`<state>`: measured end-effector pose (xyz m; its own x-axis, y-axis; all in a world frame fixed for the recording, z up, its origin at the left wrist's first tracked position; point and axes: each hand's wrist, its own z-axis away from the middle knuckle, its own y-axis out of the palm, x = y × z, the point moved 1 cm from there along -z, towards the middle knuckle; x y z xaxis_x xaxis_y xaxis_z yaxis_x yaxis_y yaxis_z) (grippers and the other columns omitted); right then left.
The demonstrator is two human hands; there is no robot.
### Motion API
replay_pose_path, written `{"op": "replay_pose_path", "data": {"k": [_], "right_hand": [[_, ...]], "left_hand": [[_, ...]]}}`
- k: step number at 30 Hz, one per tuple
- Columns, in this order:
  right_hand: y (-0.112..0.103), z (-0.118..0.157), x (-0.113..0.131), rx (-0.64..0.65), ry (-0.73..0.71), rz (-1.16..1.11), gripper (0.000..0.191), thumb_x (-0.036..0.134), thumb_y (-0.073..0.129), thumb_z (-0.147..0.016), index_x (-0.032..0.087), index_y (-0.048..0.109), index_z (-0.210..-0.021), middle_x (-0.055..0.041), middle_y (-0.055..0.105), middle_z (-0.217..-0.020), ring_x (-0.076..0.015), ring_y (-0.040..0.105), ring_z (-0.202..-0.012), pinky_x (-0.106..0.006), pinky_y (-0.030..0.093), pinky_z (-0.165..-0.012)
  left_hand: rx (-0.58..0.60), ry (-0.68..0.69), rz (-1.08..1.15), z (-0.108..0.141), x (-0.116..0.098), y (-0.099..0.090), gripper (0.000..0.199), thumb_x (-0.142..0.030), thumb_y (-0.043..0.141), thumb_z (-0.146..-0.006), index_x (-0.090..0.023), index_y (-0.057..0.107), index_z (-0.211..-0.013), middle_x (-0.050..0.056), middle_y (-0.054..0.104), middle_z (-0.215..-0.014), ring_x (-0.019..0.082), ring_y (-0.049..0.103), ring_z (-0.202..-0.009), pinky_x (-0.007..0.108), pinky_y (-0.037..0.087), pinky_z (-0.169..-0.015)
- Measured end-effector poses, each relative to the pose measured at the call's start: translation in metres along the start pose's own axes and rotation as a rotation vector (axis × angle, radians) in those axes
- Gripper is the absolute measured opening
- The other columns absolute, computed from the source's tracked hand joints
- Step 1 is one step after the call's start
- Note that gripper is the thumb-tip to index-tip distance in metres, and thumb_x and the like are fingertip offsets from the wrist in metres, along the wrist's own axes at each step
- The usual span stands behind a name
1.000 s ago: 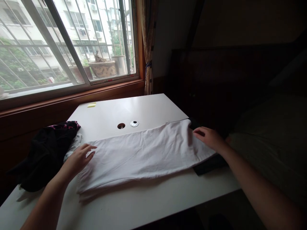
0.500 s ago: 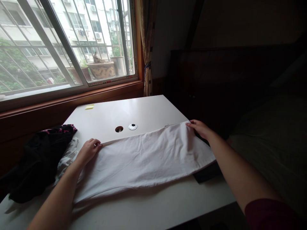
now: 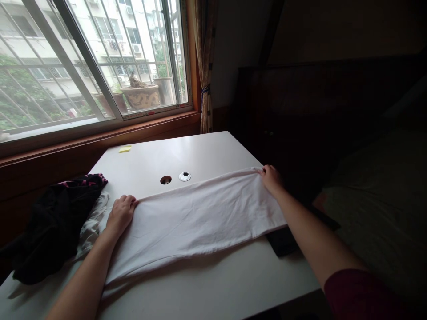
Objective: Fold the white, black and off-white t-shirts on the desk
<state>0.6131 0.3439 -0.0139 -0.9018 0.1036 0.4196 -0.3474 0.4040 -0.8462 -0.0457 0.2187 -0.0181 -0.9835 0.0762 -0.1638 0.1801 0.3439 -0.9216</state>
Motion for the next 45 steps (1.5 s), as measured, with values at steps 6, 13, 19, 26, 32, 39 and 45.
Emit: {"op": "replay_pose_path", "data": {"k": [6, 13, 19, 26, 32, 39, 45], "right_hand": [[-0.008, 0.015, 0.022, -0.054, -0.072, 0.135, 0.026, 0.023, 0.047, -0.098, 0.015, 0.065, -0.116, -0.0203, 0.059, -0.126, -0.034, 0.051, -0.115, -0.045, 0.04, -0.095], [0.0, 0.055, 0.096, 0.186, -0.673, 0.109, 0.04, 0.031, 0.044, -0.103, 0.018, 0.064, -0.136, -0.0111, 0.059, -0.147, -0.026, 0.049, -0.136, -0.041, 0.032, -0.119], [0.03, 0.071, 0.127, 0.458, -0.777, 0.125, 0.057, 0.05, 0.039, -0.105, 0.024, 0.048, -0.155, -0.0063, 0.041, -0.165, -0.0258, 0.034, -0.153, -0.049, 0.018, -0.128], [0.018, 0.024, 0.06, 0.429, -0.431, 0.204, 0.063, 0.053, 0.026, -0.107, 0.02, 0.048, -0.156, -0.0079, 0.042, -0.164, -0.0268, 0.034, -0.154, -0.048, 0.028, -0.125], [-0.005, 0.02, 0.01, 0.292, -0.315, 0.233, 0.056, 0.041, 0.029, -0.106, 0.018, 0.053, -0.151, -0.0094, 0.042, -0.164, -0.028, 0.034, -0.153, -0.056, 0.029, -0.124], [-0.026, 0.085, 0.045, 0.126, -0.691, 0.119, 0.051, 0.036, 0.037, -0.107, 0.016, 0.053, -0.151, -0.012, 0.045, -0.162, -0.026, 0.036, -0.152, -0.049, 0.03, -0.125], [-0.039, 0.143, 0.034, 0.332, -0.824, 0.096, 0.052, 0.043, 0.044, -0.106, 0.031, 0.047, -0.156, -0.0038, 0.04, -0.165, -0.0282, 0.034, -0.154, -0.054, 0.032, -0.124]], "left_hand": [[-0.043, -0.01, -0.003, 0.002, 0.001, 0.0, 0.028, -0.039, 0.043, -0.1, -0.019, 0.063, -0.102, 0.014, 0.061, -0.103, 0.033, 0.058, -0.104, 0.05, 0.045, -0.101], [-0.033, 0.238, -0.055, 0.0, -0.066, -0.01, 0.044, -0.038, 0.04, -0.104, -0.016, 0.06, -0.138, 0.019, 0.055, -0.148, 0.037, 0.044, -0.143, 0.054, 0.039, -0.116], [0.292, 0.306, -0.052, -0.004, -0.148, 0.01, 0.061, -0.052, 0.033, -0.107, -0.022, 0.037, -0.161, 0.007, 0.031, -0.169, 0.033, 0.021, -0.158, 0.06, 0.026, -0.124], [0.347, 0.16, -0.068, -0.007, -0.111, 0.017, 0.062, -0.052, 0.031, -0.108, -0.022, 0.031, -0.163, 0.006, 0.024, -0.171, 0.029, 0.017, -0.159, 0.058, 0.018, -0.127], [0.262, 0.199, -0.046, -0.002, -0.072, 0.024, 0.062, -0.051, 0.034, -0.107, -0.021, 0.036, -0.161, 0.007, 0.031, -0.169, 0.028, 0.021, -0.158, 0.052, 0.022, -0.128], [0.268, 0.256, -0.028, -0.002, -0.064, 0.025, 0.061, -0.051, 0.031, -0.108, -0.021, 0.036, -0.161, 0.007, 0.031, -0.168, 0.027, 0.022, -0.158, 0.053, 0.023, -0.128], [0.282, 0.292, -0.033, -0.002, -0.056, 0.019, 0.06, -0.051, 0.029, -0.108, -0.022, 0.036, -0.161, 0.006, 0.032, -0.168, 0.025, 0.025, -0.157, 0.052, 0.023, -0.128]]}}
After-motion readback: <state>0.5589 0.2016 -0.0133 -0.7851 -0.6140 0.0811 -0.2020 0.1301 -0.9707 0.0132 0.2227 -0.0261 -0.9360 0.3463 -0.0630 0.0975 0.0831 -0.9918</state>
